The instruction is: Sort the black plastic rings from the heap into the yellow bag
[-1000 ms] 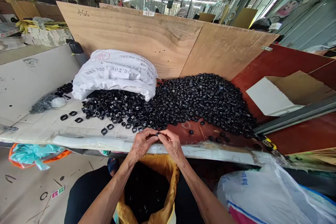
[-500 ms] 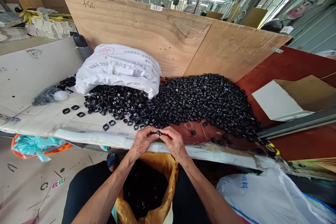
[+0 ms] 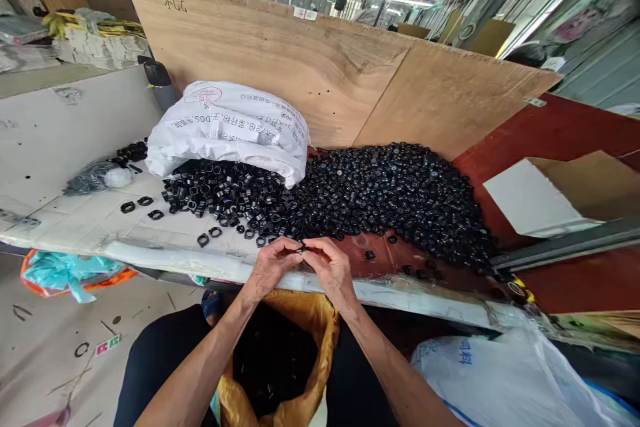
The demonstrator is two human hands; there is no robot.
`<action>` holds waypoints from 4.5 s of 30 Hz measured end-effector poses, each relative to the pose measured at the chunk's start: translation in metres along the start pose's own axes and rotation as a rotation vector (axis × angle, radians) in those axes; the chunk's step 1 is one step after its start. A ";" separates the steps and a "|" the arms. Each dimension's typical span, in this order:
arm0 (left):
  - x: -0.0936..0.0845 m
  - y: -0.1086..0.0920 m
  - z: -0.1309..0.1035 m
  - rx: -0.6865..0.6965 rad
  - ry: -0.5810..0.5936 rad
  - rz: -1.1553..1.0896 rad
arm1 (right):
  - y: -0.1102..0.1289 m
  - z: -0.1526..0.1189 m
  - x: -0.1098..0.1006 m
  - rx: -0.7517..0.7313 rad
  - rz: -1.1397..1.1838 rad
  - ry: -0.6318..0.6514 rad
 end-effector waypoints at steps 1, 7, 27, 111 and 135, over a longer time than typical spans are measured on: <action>0.001 0.000 0.000 -0.009 0.014 0.016 | 0.000 0.000 -0.001 0.007 0.002 -0.011; 0.003 0.010 -0.002 -0.133 0.036 -0.094 | -0.003 -0.001 -0.004 -0.004 0.054 -0.018; 0.004 -0.006 -0.001 0.116 0.011 0.100 | -0.007 -0.003 -0.009 -0.016 0.017 0.072; 0.008 -0.053 -0.046 0.110 0.251 0.747 | -0.015 -0.048 -0.031 0.129 -0.262 -0.064; 0.004 -0.006 0.006 0.221 -0.093 1.053 | -0.069 -0.003 -0.190 0.194 -1.061 -0.710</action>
Point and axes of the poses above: each hand's wrist, its own z-axis towards the middle knuckle, its own x-axis out of the palm, y = z × x, the point moved 8 cm from there along z, towards the middle knuckle, and after that the axes turned 4 degrees about x, right-handed, at the moved point
